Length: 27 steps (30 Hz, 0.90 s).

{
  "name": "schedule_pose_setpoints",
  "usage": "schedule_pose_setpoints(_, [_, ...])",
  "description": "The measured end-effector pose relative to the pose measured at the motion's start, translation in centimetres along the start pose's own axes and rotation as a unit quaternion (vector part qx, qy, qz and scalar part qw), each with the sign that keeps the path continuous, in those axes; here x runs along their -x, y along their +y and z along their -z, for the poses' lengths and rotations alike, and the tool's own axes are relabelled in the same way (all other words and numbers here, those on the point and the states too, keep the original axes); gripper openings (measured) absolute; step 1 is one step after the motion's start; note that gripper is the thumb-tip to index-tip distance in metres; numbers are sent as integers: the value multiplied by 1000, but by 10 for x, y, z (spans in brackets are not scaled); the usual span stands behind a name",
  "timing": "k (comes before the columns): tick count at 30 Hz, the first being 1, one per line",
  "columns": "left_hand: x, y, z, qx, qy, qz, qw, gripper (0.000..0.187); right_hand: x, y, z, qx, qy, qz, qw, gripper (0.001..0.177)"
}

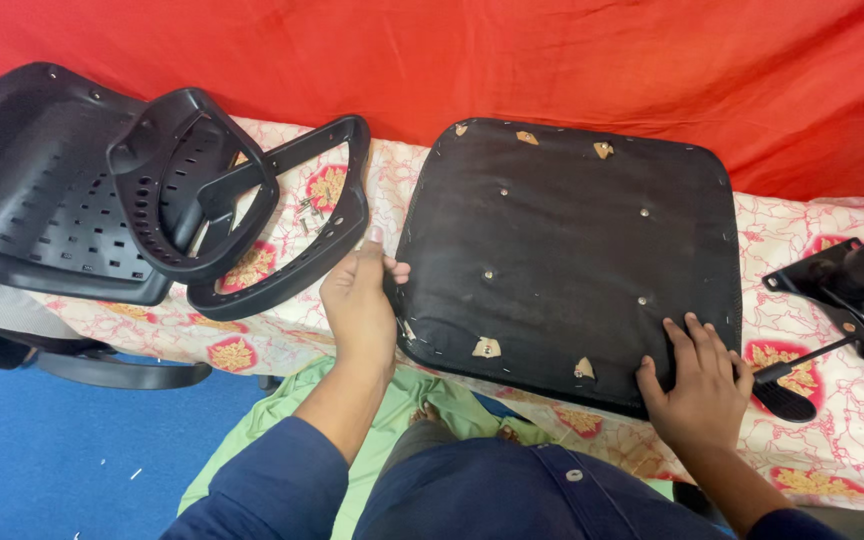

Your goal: The person uses a screwdriver to remove screws from the underside of a black chair seat. They systematically loosen and remove several screws while holding the seat steady with their other hand.

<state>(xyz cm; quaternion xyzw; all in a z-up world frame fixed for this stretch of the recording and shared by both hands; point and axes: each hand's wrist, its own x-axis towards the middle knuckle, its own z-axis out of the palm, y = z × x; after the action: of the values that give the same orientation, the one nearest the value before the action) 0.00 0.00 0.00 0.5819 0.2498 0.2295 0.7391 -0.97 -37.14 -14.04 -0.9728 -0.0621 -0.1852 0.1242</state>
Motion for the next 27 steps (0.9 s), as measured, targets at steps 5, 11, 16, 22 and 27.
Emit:
schedule_pose_setpoints(5, [-2, -11, 3, 24, -5, -3, 1000, 50, 0, -3, 2, 5, 4, 7, 1000, 58])
schedule_pose_setpoints(11, [-19, -20, 12, -31, -84, 10, 996, 52, -1, -4, 4, 3, 11, 5, 1000, 56])
schedule_pose_setpoints(16, [-28, -20, 18, -17, -169, 37, 985, 47, -2, -5, 5, 3, 19, 8, 1000, 56])
schedule_pose_setpoints(22, [-22, -19, 13, -41, -226, -3, 973, 37, -2, -6, 4, 7, 29, 1, 1000, 56])
schedule_pose_setpoints(27, [-7, -15, 3, 10, -159, -50, 986, 21, -2, -6, 4, 5, 33, 2, 999, 56])
